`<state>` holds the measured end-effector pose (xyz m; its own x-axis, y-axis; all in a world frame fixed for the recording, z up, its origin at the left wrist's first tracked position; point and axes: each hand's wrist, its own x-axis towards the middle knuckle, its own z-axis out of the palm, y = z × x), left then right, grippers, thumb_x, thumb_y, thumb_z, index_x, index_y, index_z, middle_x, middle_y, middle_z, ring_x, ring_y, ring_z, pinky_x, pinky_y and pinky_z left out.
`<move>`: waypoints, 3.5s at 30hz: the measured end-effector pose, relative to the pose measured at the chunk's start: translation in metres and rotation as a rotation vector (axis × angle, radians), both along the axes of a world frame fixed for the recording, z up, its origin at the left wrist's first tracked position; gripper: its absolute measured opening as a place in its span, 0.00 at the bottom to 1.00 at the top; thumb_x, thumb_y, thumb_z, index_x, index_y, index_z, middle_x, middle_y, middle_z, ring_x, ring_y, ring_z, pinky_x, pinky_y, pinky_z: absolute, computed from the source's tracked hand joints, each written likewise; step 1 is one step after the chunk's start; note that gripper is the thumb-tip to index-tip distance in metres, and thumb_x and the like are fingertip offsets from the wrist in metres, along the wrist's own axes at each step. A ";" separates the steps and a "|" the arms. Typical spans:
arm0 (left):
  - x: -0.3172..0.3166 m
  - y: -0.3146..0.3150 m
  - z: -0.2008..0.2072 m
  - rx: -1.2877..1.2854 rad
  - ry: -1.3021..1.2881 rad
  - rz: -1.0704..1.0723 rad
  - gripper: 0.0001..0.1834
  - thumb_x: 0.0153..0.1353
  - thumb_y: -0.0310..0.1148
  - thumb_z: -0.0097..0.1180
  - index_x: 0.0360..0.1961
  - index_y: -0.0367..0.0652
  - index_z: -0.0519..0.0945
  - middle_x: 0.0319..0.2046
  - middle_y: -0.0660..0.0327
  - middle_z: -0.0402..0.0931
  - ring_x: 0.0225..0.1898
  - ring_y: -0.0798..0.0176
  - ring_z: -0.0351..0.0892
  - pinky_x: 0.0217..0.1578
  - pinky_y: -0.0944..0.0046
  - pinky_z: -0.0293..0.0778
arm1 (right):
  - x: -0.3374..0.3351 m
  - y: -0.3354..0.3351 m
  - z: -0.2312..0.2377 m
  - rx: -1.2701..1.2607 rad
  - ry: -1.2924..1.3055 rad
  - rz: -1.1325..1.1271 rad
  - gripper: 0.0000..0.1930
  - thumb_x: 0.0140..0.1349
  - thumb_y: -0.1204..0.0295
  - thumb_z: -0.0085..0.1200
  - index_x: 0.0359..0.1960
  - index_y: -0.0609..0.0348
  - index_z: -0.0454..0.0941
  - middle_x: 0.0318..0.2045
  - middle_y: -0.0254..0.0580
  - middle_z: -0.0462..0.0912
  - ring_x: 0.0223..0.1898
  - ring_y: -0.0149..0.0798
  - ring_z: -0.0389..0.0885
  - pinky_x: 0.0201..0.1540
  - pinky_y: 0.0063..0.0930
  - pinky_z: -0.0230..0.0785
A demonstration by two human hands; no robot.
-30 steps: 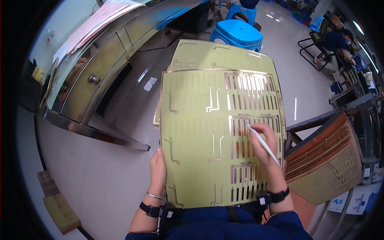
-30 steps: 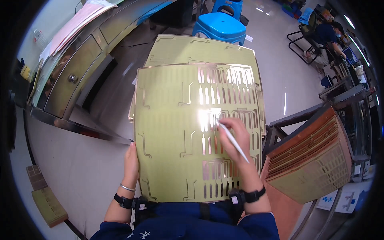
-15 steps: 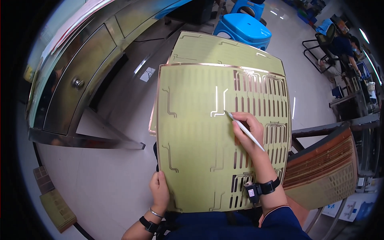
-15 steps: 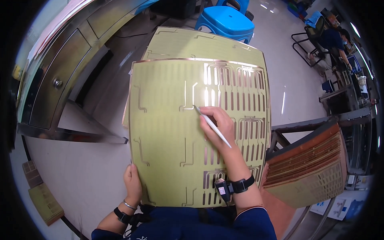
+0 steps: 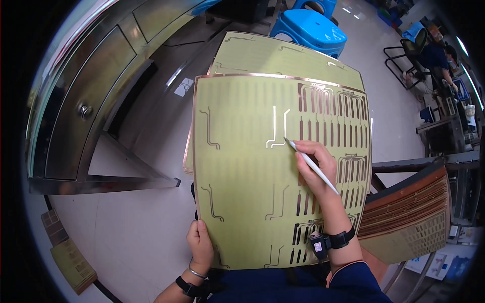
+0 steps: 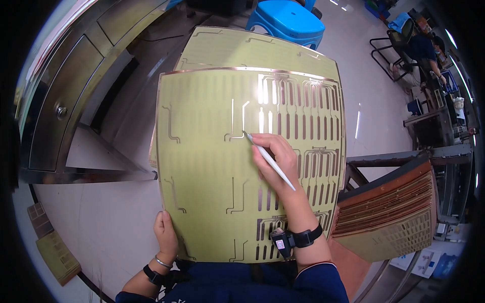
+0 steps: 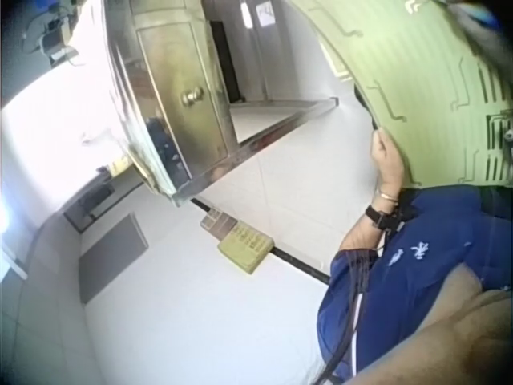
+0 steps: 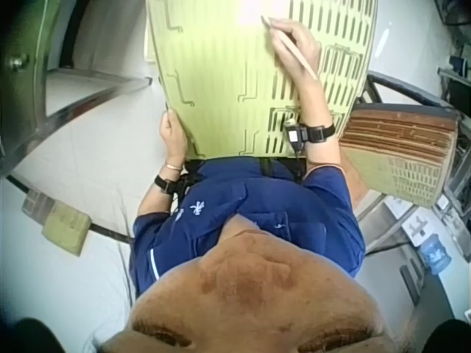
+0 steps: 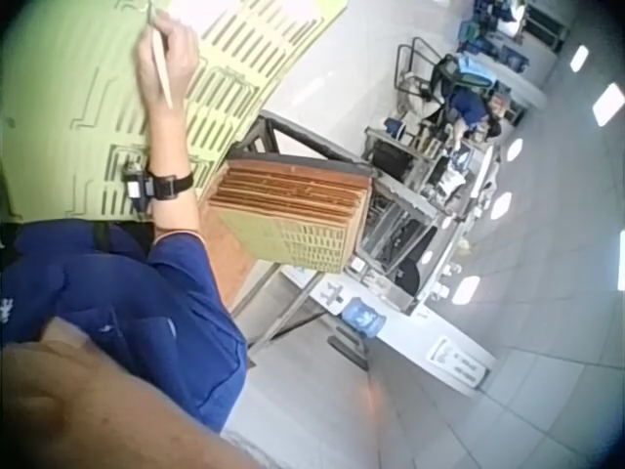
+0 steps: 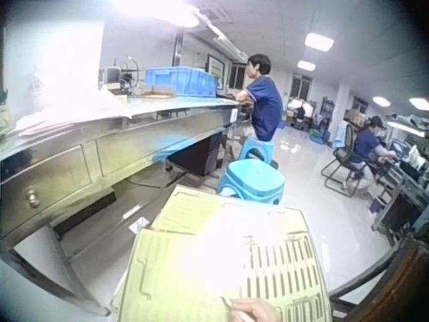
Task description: Tracing lines and patterns on flexible electronic sheets using a marking pen.
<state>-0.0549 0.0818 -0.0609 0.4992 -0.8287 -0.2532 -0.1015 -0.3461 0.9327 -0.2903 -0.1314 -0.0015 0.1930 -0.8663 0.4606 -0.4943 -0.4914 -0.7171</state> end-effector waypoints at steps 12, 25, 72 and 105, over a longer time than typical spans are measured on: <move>-0.001 -0.002 0.002 -0.024 0.002 0.017 0.20 0.71 0.38 0.39 0.22 0.39 0.61 0.19 0.70 0.57 0.24 0.76 0.53 0.24 0.71 0.57 | 0.001 -0.001 0.000 0.017 -0.017 -0.014 0.07 0.50 0.81 0.59 0.33 0.60 0.80 0.34 0.42 0.83 0.36 0.40 0.82 0.39 0.28 0.74; 0.012 0.015 0.013 0.051 0.230 -0.037 0.18 0.71 0.40 0.40 0.25 0.41 0.67 0.23 0.71 0.63 0.26 0.79 0.58 0.27 0.74 0.59 | -0.081 0.047 0.008 0.239 -0.298 -0.139 0.11 0.68 0.74 0.46 0.49 0.63 0.72 0.37 0.48 0.82 0.35 0.31 0.81 0.41 0.22 0.73; 0.017 -0.027 0.030 -0.038 0.312 -0.081 0.20 0.70 0.42 0.42 0.46 0.33 0.74 0.40 0.58 0.78 0.39 0.68 0.77 0.42 0.69 0.73 | -0.198 0.201 -0.010 0.376 -0.667 -0.434 0.14 0.68 0.71 0.45 0.52 0.62 0.72 0.31 0.35 0.79 0.28 0.22 0.73 0.33 0.14 0.67; 0.018 -0.057 0.024 -0.084 0.251 -0.014 0.17 0.69 0.39 0.45 0.35 0.35 0.77 0.31 0.62 0.78 0.29 0.74 0.75 0.32 0.73 0.72 | -0.093 0.207 -0.003 0.055 0.109 -0.002 0.11 0.43 0.81 0.62 0.31 0.61 0.78 0.32 0.41 0.81 0.35 0.42 0.79 0.41 0.33 0.70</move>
